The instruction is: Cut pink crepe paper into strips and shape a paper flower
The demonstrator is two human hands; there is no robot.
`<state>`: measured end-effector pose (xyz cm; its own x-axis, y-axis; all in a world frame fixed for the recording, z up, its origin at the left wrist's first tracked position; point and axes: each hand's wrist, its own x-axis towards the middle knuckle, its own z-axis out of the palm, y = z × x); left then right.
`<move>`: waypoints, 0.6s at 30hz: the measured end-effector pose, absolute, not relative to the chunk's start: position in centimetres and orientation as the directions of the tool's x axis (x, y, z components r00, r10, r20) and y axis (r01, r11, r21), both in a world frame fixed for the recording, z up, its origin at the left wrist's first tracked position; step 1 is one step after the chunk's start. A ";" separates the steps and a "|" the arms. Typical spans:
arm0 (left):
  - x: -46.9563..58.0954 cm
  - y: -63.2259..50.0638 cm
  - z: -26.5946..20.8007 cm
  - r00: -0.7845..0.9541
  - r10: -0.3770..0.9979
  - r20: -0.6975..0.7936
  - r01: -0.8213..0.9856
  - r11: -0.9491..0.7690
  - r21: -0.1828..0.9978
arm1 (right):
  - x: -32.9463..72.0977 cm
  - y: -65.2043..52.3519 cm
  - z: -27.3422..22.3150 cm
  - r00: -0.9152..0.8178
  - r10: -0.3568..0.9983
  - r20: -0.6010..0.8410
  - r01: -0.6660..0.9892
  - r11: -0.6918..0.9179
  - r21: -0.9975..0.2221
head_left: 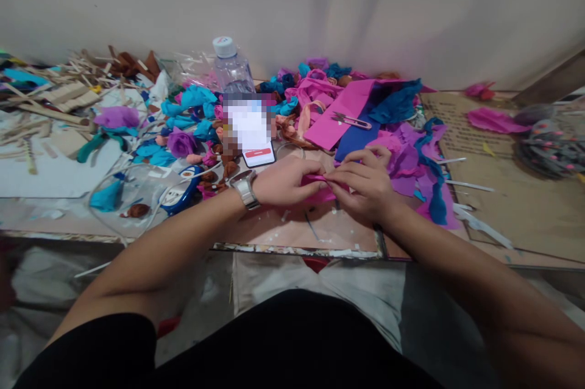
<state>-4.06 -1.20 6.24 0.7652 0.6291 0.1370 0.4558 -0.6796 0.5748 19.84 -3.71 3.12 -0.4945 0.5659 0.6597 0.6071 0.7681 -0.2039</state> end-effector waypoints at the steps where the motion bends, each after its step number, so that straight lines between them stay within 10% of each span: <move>1: -4.0 -1.3 6.1 0.756 0.634 0.161 0.490 -0.712 0.503 | 19.8 -3.7 3.2 -0.492 0.565 0.662 0.609 0.767 -0.203; 18: -3.9 -1.2 5.6 0.769 0.568 0.292 0.486 -0.817 0.309 | 19.3 -3.3 3.1 -0.465 0.600 0.650 0.607 0.751 -0.259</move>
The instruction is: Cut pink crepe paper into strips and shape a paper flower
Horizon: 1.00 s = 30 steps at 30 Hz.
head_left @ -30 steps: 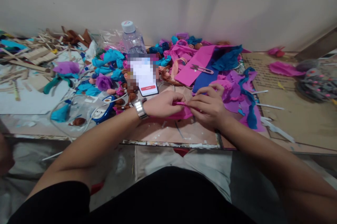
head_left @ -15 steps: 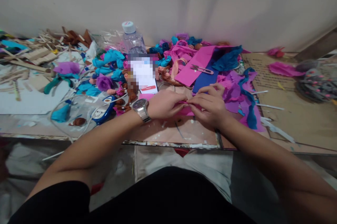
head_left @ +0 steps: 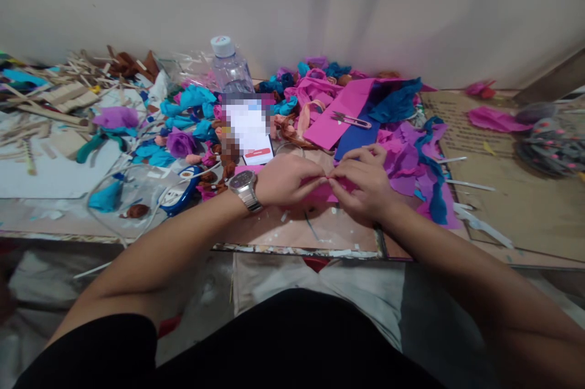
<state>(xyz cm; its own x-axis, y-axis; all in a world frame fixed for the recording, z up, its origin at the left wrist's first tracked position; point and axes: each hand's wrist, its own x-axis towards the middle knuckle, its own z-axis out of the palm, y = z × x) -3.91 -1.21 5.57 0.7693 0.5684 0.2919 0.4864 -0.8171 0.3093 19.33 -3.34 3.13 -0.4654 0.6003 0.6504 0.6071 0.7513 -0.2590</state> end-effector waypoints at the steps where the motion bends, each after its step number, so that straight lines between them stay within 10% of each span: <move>1: -4.0 -1.2 5.6 0.767 0.566 0.302 0.480 -0.819 0.314 | 19.3 -3.3 3.1 -0.463 0.605 0.648 0.611 0.748 -0.261; 12: -4.5 -0.4 6.0 0.563 0.739 0.369 0.619 -0.673 0.405 | 19.5 -3.1 3.0 -0.418 0.606 0.677 0.630 0.730 -0.265; 30: -4.2 -0.7 6.4 0.748 0.660 0.075 0.424 -0.561 0.711 | 19.3 -3.5 3.1 -0.468 0.609 0.641 0.622 0.742 -0.251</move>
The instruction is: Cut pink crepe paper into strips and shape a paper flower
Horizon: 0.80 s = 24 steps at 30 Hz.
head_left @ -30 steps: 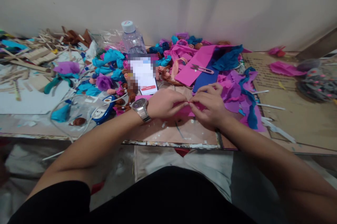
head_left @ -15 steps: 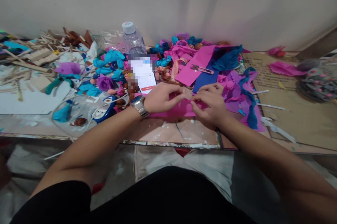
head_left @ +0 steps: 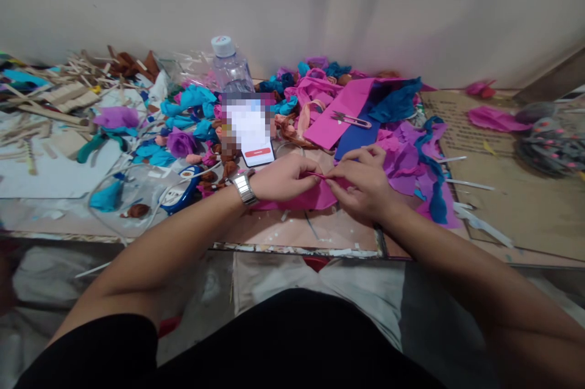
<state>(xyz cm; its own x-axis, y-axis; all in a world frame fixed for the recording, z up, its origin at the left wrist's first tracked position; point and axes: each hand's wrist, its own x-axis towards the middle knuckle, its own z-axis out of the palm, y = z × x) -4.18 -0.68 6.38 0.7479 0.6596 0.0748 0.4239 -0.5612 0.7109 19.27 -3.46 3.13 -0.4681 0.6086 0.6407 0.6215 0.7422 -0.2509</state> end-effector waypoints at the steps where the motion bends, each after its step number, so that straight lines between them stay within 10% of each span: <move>1: -4.2 -0.7 6.4 0.741 0.668 0.063 0.422 -0.537 0.730 | 19.3 -3.5 3.1 -0.469 0.603 0.645 0.619 0.746 -0.246; 24: -4.3 -0.7 6.6 0.767 0.641 0.012 0.428 -0.526 0.735 | 19.4 -3.5 2.9 -0.501 0.539 0.677 0.556 0.800 -0.225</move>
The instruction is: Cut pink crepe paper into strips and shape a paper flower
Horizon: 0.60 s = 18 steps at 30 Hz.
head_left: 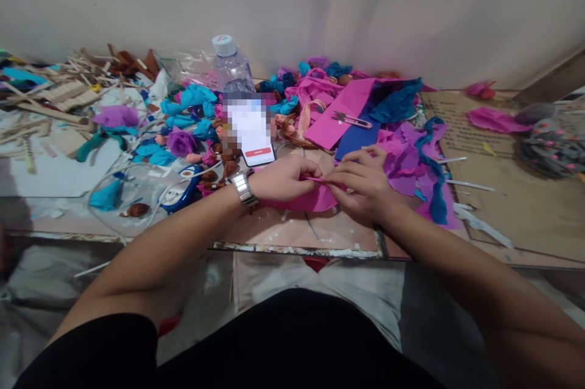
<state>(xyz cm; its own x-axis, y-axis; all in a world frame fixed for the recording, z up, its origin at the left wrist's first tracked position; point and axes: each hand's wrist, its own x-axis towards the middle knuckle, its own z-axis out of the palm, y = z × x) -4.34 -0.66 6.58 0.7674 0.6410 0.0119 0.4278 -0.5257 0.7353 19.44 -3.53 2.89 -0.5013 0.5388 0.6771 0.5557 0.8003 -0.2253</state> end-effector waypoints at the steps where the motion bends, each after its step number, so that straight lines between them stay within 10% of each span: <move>1: -4.4 -0.6 6.6 0.770 0.638 0.012 0.427 -0.528 0.734 | 19.5 -3.5 2.8 -0.502 0.533 0.681 0.554 0.803 -0.220; 18: -4.7 -0.2 7.0 0.801 0.592 -0.093 0.440 -0.476 0.761 | 19.6 -3.4 2.7 -0.491 0.517 0.702 0.574 0.797 -0.186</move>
<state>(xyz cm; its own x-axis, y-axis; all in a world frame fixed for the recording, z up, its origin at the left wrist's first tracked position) -4.74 -0.24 6.97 0.8006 0.5920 -0.0926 0.4402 -0.4763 0.7612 19.64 -3.45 2.66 -0.4906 0.5168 0.7016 0.5741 0.7974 -0.1859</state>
